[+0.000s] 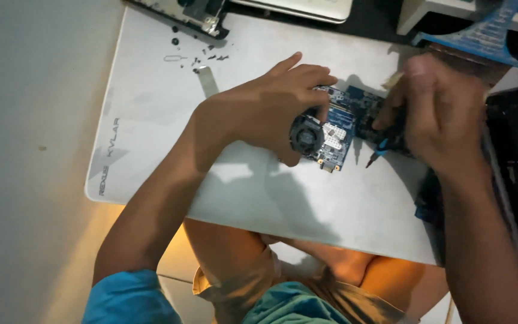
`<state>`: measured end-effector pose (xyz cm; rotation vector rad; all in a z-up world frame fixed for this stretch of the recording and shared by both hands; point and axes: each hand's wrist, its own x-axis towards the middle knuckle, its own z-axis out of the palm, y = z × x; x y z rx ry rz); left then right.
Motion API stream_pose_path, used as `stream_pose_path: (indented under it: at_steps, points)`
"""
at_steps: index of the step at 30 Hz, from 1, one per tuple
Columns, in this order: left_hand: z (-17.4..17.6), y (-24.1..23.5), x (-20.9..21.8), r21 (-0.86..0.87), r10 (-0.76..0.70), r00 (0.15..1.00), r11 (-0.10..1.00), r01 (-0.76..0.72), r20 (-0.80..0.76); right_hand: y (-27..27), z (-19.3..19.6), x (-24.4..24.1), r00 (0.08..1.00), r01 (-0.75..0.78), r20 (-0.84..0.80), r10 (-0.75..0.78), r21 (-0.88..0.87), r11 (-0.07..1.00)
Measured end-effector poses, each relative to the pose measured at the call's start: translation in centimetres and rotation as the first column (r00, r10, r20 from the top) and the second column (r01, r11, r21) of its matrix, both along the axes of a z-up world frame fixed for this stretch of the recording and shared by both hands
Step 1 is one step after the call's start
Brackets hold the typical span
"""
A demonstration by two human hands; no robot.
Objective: The person cleans a blue laptop motherboard using a brush and a blue screwdriver. They brush dust off the board and use the screwdriver to remove a cooling fan, which is then set aside.
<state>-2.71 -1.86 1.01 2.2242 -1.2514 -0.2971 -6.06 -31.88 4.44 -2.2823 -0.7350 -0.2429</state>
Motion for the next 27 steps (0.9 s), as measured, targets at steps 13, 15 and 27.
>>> stream_pose_path:
  at_steps: [13, 15, 27]
  points:
    - [0.2, 0.4, 0.2, -0.063, 0.049, 0.999, 0.997, -0.048, 0.006, 0.3, -0.3, 0.2, 1.0, -0.007, 0.023, 0.008, -0.047, 0.999]
    - [0.5, 0.4, 0.5, -0.105, 0.048, 0.999, 0.993, -0.046, 0.022, 1.1, 0.5, 0.0, 0.96, 0.07, -0.278, -0.032, 0.13, 0.989]
    - [2.1, 0.3, 0.2, -0.348, 0.13, 0.963, 0.914, -0.208, -0.236, 0.5, -0.3, 1.8, 0.697, 0.178, -0.717, -0.021, 0.144, 0.974]
